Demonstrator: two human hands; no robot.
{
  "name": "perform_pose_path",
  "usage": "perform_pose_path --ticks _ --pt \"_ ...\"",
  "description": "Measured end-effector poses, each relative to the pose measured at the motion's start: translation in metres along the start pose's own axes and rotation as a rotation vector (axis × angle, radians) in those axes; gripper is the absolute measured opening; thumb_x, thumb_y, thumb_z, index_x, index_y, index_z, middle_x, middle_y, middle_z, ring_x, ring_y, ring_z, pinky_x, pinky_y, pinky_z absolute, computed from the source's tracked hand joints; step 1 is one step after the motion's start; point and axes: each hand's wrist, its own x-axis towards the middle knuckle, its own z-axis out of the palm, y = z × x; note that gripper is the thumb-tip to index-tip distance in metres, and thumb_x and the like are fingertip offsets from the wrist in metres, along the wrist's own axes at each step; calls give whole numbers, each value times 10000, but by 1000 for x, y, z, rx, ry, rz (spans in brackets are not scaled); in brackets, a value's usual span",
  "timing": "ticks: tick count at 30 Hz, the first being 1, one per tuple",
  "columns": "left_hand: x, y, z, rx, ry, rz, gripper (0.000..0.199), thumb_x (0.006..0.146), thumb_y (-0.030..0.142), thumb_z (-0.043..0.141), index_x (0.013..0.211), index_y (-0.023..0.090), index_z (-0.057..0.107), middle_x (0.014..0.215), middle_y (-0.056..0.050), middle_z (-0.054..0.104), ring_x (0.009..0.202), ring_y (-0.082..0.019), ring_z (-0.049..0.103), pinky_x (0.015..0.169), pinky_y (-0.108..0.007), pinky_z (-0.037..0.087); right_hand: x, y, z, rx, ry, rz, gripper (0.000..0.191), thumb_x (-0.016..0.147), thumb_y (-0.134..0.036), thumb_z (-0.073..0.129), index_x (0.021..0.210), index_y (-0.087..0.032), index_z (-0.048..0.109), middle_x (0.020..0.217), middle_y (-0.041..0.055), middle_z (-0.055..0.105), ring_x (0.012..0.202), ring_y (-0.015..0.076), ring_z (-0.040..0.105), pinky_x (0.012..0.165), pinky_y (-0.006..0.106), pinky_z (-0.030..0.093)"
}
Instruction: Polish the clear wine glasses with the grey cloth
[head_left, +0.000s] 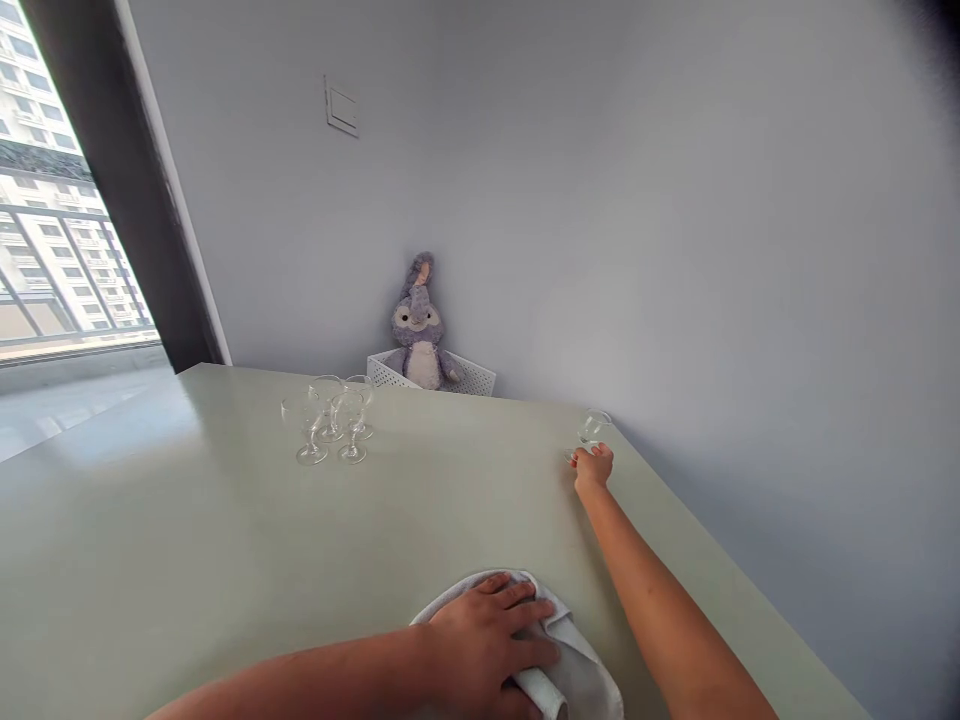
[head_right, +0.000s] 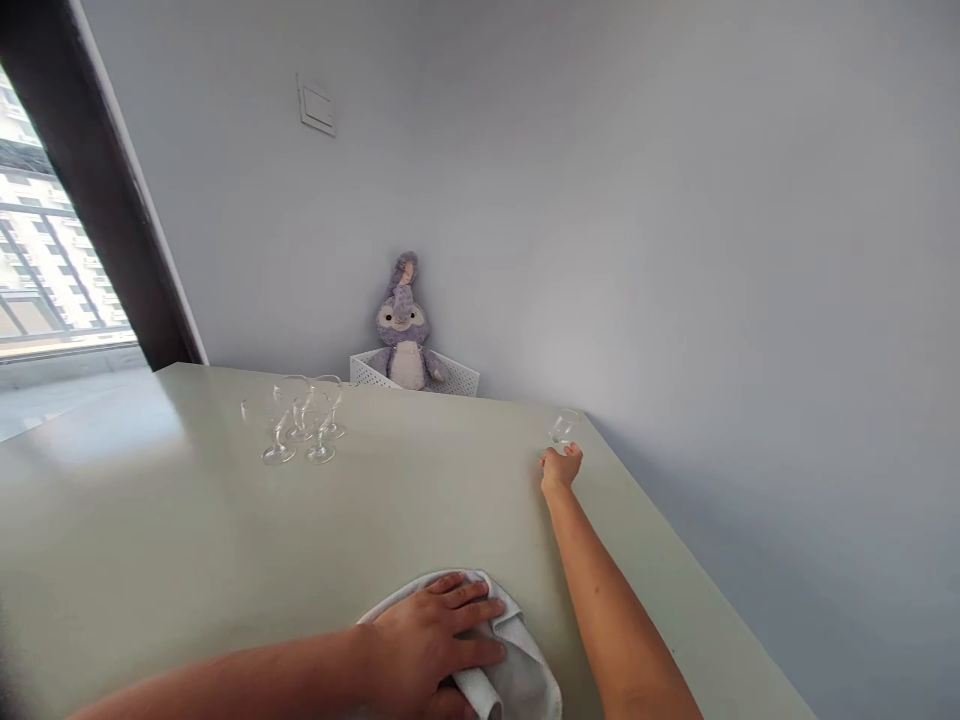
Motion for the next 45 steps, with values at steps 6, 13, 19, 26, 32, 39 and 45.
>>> perform_pose_path --ticks 6,13,19,26,32,39,45 --pt "-1 -3 3 -15 -21 21 487 838 487 397 1278 277 394 1429 -31 267 1290 -254 266 1049 -439 223 5 -3 16 71 -86 115 280 580 -308 597 799 -147 534 610 -10 547 439 97 486 395 214 386" --pt "-1 -8 10 78 -16 45 439 836 376 437 1263 281 403 1432 -24 259 1298 -247 250 1047 -423 239 -86 -35 77 172 -479 28 350 555 -324 637 853 -145 602 747 44 649 515 103 535 399 182 376" --pt "0 -8 16 80 42 73 445 836 386 414 1264 266 407 1403 -11 320 1311 -222 216 1087 -380 146 -218 -69 138 219 -974 20 225 567 -243 651 779 -168 648 709 26 668 505 100 531 404 191 408" --pt "2 -6 14 27 -12 30 395 798 353 447 1179 262 501 1201 -15 554 1142 -249 458 994 -400 318 -291 -90 190 302 -1209 117 172 600 -195 662 763 -175 610 720 2 649 499 62 492 425 172 395" --pt "3 3 7 8 -199 -113 307 798 327 423 988 191 622 929 -46 659 895 -237 578 709 -323 461 -302 -95 216 300 -1191 91 171 631 -220 649 785 -175 592 657 -23 590 490 61 476 420 170 406" --pt "1 -3 6 -140 16 -31 413 773 473 466 1092 233 573 1061 -33 622 1002 -251 543 843 -361 430 -292 -96 205 262 -1226 55 263 600 -152 635 860 -175 597 844 11 605 501 60 505 416 191 438" --pt "3 -16 11 -357 234 79 288 851 391 420 922 191 615 962 -58 646 949 -175 563 894 -271 392 -222 -95 126 253 -1180 -31 206 638 -180 581 843 -168 596 757 12 630 512 76 521 444 205 431"
